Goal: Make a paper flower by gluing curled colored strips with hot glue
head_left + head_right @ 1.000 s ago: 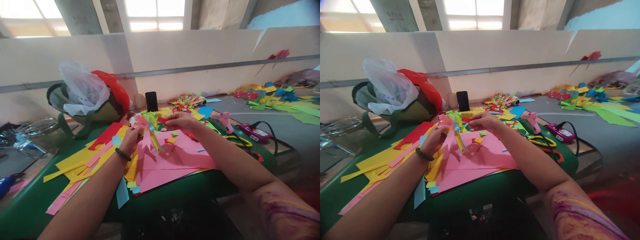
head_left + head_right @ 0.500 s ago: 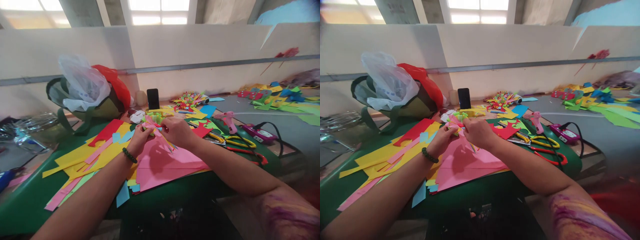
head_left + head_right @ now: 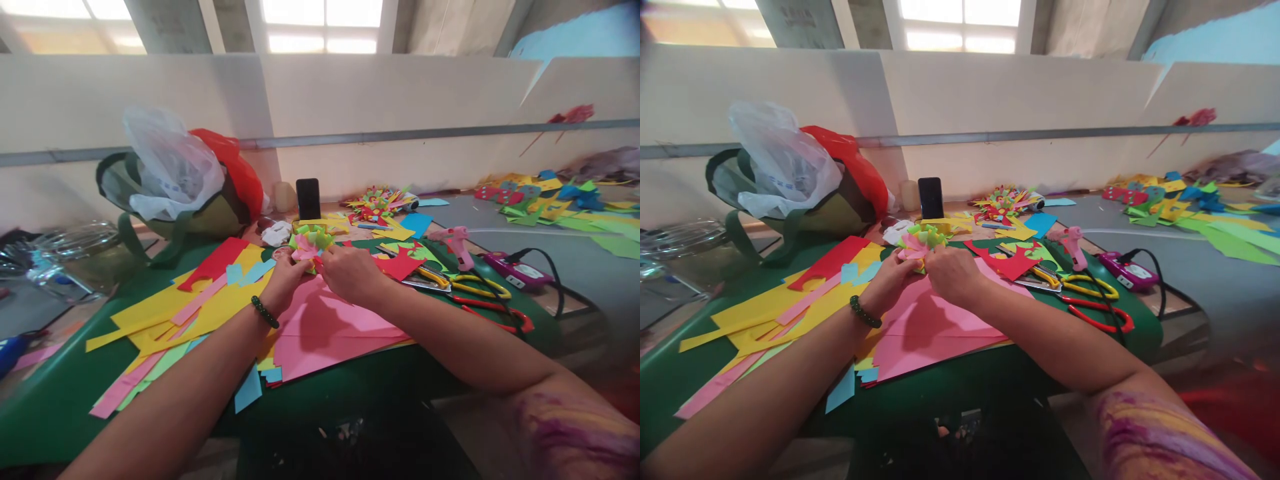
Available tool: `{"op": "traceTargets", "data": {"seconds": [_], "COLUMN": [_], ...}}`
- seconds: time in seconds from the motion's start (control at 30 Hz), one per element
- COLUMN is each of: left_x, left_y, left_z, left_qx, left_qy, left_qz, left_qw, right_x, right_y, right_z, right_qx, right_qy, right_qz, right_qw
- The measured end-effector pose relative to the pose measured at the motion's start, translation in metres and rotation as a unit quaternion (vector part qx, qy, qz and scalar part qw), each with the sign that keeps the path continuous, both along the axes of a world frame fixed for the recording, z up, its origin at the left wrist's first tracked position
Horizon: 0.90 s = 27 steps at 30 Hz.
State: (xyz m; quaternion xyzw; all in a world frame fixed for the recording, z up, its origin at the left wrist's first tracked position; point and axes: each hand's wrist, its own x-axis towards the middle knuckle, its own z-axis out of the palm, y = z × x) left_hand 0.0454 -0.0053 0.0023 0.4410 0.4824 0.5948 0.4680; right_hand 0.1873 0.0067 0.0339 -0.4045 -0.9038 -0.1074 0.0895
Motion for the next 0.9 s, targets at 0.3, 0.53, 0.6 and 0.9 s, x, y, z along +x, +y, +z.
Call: {"op": "traceTargets", "data": {"seconds": [0.3,0.53,0.6,0.9], "left_x": [-0.001,-0.001,-0.001,-0.001], "left_y": [0.003,0.003,0.003,-0.001], "left_z": [-0.005,-0.005,-0.005,0.001], "left_qx": [0.001,0.007,0.008,0.007], "left_qy": [0.01,0.009,0.007,-0.012], "left_qz": [-0.023,-0.034,-0.029,-0.025], "left_qw": [1.0,0.999,1.0,1.0], "right_x": [0.0,0.0,0.001,0.021], "right_y": [0.001,0.003,0.004,0.022], "right_z": [-0.001,0.0,0.0,0.006], "right_qx": [0.016,0.002,0.001,0.024], "right_qy": [0.02,0.018,0.02,0.078], "right_qz": [0.023,0.037,0.038,0.1], "right_qw": [0.999,0.999,0.999,0.992]}}
